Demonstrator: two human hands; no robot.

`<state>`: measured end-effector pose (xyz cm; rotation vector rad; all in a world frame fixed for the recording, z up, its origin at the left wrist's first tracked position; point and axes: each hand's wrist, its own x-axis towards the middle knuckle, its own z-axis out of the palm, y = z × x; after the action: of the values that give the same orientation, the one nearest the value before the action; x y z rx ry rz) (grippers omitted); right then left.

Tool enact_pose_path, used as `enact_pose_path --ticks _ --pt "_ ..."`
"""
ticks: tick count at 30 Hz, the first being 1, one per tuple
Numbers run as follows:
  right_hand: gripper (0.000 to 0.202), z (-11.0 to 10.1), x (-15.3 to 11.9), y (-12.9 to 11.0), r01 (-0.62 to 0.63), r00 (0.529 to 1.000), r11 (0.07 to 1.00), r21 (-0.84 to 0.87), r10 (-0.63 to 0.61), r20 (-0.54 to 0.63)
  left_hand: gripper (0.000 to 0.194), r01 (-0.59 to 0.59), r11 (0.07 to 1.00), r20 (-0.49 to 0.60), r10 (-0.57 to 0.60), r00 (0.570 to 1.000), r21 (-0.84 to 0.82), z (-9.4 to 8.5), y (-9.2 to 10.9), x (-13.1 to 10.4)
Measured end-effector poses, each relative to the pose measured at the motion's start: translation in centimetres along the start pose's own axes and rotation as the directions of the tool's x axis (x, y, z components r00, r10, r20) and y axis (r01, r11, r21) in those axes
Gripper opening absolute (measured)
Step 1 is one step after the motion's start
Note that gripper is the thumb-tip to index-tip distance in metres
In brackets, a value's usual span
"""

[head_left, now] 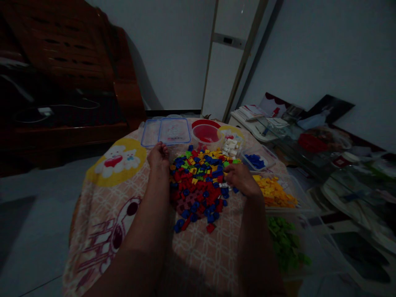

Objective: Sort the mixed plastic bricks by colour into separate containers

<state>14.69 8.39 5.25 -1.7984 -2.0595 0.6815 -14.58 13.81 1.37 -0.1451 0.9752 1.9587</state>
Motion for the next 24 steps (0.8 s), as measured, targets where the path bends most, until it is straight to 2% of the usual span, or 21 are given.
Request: enact_pose_path --ticks 3,6,10,15,19,24 --pt "0.033 -0.2 0.2 0.2 0.040 0.999 0.993 0.112 -0.036 -0.036 0.020 -0.007 1.000 0.007 0.007 1.000 -0.006 0.0 0.0 0.0" --pt "0.022 -0.8 0.1 0.7 -0.007 0.999 1.000 -0.031 0.006 -0.047 0.017 -0.010 1.000 0.033 0.010 0.999 0.013 0.0 0.0 0.1" --pt "0.018 -0.9 -0.3 1.0 -0.060 0.995 0.967 -0.247 0.078 0.065 0.015 -0.018 0.999 0.031 0.017 0.999 0.044 -0.1 -0.1 0.2" --pt "0.013 -0.5 -0.4 0.2 -0.063 0.985 0.941 -0.332 0.113 0.134 0.015 -0.013 0.999 0.005 0.012 1.000 0.033 0.1 -0.1 -0.1" --pt "0.013 -0.6 -0.4 0.1 -0.075 0.987 0.936 -0.343 0.119 0.108 0.018 -0.008 1.000 -0.002 0.008 1.000 0.013 0.2 -0.1 -0.4" --pt "0.020 -1.2 -0.6 0.0 -0.110 0.993 0.962 -0.252 0.115 0.008 0.018 -0.021 1.000 -0.015 0.021 1.000 0.013 0.2 -0.1 -0.3"
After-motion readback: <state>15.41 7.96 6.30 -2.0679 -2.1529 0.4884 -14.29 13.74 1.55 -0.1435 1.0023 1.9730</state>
